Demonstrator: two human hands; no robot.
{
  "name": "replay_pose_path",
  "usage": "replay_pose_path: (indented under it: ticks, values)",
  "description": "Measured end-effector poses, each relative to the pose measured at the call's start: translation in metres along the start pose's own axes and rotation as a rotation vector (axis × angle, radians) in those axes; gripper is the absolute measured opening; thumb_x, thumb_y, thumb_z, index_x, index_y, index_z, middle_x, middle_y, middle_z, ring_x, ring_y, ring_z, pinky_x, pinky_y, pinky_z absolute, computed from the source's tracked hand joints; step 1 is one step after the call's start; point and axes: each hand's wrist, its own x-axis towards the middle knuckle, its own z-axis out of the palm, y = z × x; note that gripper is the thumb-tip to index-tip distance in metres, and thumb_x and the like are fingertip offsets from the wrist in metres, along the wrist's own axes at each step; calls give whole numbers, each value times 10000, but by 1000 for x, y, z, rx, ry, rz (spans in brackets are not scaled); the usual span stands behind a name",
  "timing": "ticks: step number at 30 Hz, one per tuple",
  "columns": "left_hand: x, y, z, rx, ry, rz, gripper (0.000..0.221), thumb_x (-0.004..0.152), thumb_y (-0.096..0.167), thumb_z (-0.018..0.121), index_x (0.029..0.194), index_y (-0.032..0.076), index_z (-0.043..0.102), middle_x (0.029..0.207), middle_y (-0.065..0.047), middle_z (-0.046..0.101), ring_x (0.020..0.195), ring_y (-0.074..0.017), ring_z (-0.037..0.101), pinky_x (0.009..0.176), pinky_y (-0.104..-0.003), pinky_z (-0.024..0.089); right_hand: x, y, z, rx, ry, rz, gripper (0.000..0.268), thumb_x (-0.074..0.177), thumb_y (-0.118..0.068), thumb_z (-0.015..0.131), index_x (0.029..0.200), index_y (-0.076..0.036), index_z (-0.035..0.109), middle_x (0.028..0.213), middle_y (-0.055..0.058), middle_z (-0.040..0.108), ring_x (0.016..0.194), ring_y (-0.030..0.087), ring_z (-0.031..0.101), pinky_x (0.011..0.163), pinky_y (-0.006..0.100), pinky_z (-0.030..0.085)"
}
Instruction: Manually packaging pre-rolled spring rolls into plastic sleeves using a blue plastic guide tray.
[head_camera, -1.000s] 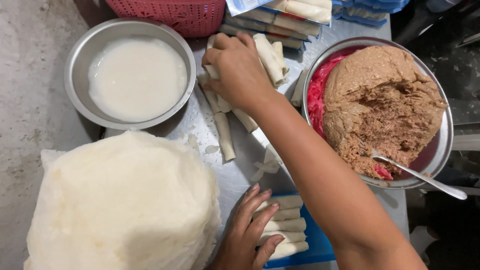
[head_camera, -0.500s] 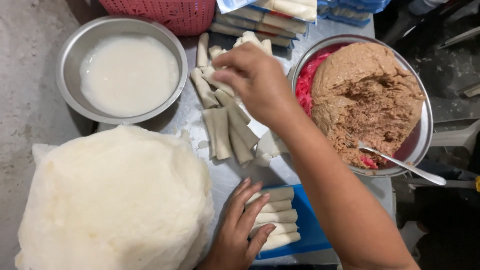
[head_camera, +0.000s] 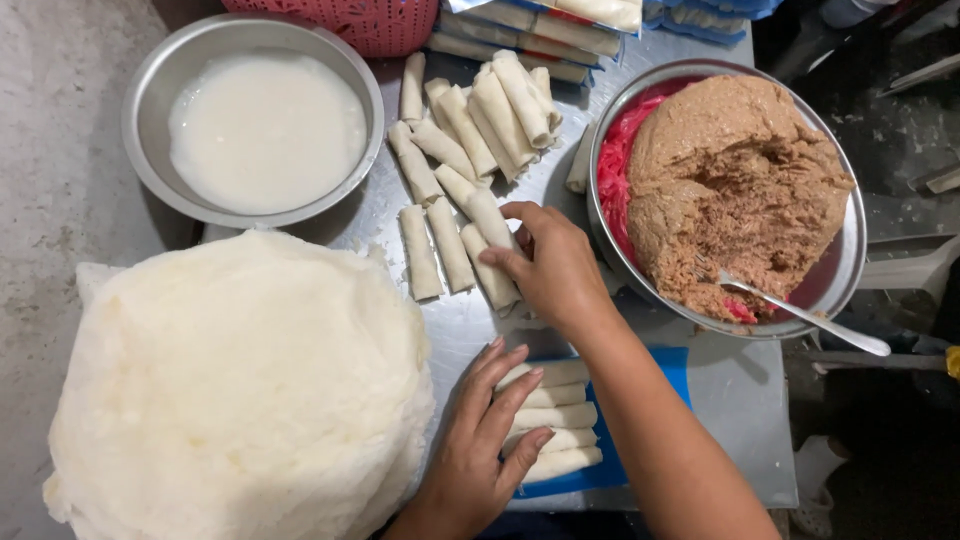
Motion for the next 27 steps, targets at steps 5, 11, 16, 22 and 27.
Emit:
replay_pose_path:
  ticks: [5, 11, 16, 22, 27]
  values:
    - [-3, 0, 2, 17, 40, 4, 434, 1040, 219, 608, 1424, 31, 539, 1523, -193, 477, 1498, -433, 384, 1230, -580, 351, -13, 4, -7, 217, 86, -83, 445, 982, -335, 594, 1413, -227, 597, 862, 15, 605, 762, 164, 532, 764, 304, 446]
    - [-6, -1, 6, 36, 63, 25, 434, 1049, 224, 595, 1438, 43, 525, 1519, -200, 482, 1500, -425, 390, 1230, -566, 362, -20, 0, -6, 534, 108, -84, 444, 1018, -244, 525, 1441, -109, 522, 1006, 60, 744, 777, 142, 727, 756, 284, 590]
    - [-8, -1, 9, 44, 83, 27, 448, 1065, 248, 566, 1465, 59, 500, 1530, -191, 475, 1509, -425, 381, 1228, -564, 364, -23, -3, -6, 340, 229, -243, 381, 1001, -213, 614, 1382, -191, 602, 1021, 16, 727, 923, 121, 666, 838, 281, 499]
    - [-6, 0, 9, 58, 68, 31, 452, 1058, 245, 574, 1461, 53, 504, 1520, -195, 478, 1499, -427, 389, 1207, -561, 382, -12, 8, 2, 194, 301, -462, 335, 1008, -66, 617, 1342, -50, 630, 1221, 160, 612, 1118, 304, 656, 925, 390, 548]
    - [-6, 0, 8, 95, 63, 28, 411, 1045, 247, 567, 1370, -6, 570, 1470, -195, 490, 1468, -399, 416, 1193, -508, 374, -31, -4, 24, -163, 499, -728, 142, 884, -116, 768, 1012, -98, 711, 960, 73, 613, 936, 301, 492, 768, 431, 366]
